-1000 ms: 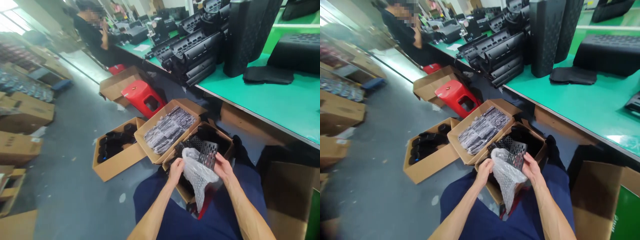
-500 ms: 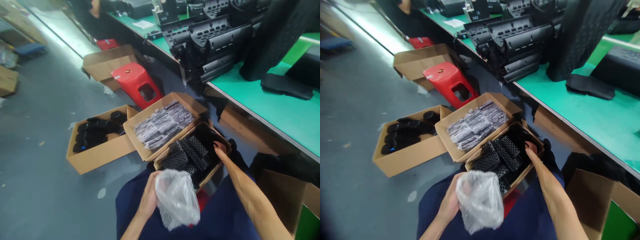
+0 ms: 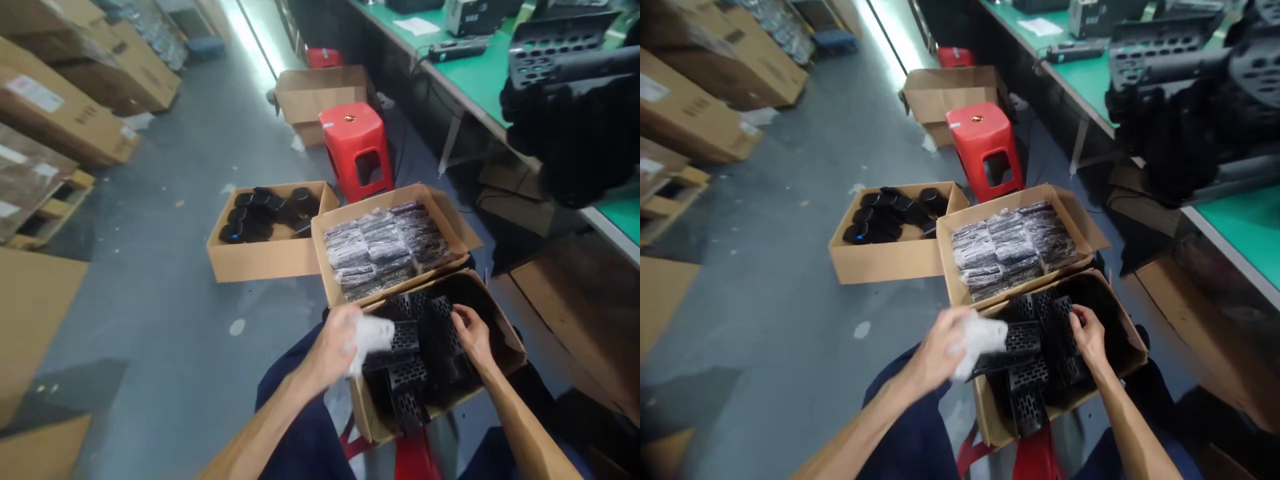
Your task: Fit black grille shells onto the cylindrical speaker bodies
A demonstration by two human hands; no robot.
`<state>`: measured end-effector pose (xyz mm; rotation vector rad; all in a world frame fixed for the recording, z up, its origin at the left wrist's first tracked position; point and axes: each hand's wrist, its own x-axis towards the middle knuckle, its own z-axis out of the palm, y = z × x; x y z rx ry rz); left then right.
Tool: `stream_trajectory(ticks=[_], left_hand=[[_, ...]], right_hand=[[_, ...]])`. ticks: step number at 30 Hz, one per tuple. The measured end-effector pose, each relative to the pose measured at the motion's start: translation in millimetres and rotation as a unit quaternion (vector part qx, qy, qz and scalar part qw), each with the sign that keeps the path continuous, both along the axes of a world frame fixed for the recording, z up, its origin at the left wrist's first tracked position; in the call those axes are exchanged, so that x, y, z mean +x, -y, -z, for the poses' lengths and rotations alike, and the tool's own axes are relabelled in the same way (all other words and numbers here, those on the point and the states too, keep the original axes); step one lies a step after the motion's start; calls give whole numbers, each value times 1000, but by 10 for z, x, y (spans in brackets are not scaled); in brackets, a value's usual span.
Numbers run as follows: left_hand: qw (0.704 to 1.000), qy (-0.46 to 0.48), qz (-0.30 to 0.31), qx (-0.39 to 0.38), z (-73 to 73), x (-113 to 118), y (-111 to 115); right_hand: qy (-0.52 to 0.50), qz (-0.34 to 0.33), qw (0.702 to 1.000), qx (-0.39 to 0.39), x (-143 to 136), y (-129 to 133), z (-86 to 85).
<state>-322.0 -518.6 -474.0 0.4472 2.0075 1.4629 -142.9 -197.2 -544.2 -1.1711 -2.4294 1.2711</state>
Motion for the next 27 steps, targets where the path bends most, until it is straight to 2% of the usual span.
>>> stream_trajectory(ticks=[1, 2, 4, 6, 8, 11, 13, 15, 17, 19, 21, 23, 24, 26, 27], left_hand=[[996, -75, -57, -12, 111, -261, -135], [986, -112, -120, -28, 251, -493, -247], [972, -115, -192, -67, 574, -852, -389], [966, -64, -214, -133, 869, -1081, -428], [964, -12, -184, -193, 1066, -1226, -401], [967, 37, -105, -230, 1171, -1381, -343], [964, 51, -55, -254, 1174, -1457, -327], [956, 53, -9, -288, 1176, -1499, -317], [948, 52, 16, -314, 1195, -1501, -296], [949, 53, 23, -309, 1232, -1466, -272], [963, 74, 12, -259, 1272, -1394, -283], [978, 130, -20, -161, 1285, -1271, -368], [980, 169, -38, -97, 1270, -1180, -443], [962, 263, -45, 55, 1183, -921, -638], [941, 313, -19, 130, 1113, -751, -741]], right_hand=[[4, -42, 999, 3, -298, 29, 36], [13, -80, 997, 7, -621, 48, 103], [47, -153, 987, 19, -1299, 67, 336], [97, -218, 970, 39, -1928, 79, 682], [146, -266, 951, 62, -2426, 111, 1078], [208, -310, 923, 91, -2881, 187, 1584], [240, -327, 909, 101, -3037, 224, 1771], [261, -339, 898, 101, -3125, 220, 1797], [264, -351, 894, 92, -3155, 164, 1640], [250, -357, 897, 79, -3094, 64, 1294], [226, -357, 903, 79, -2894, -37, 786], [195, -335, 920, 52, -2522, -81, 203], [176, -311, 934, 15, -2275, -67, -76], [101, -196, 959, -179, -1697, 36, -530], [57, -131, 951, -275, -1389, 115, -686]])
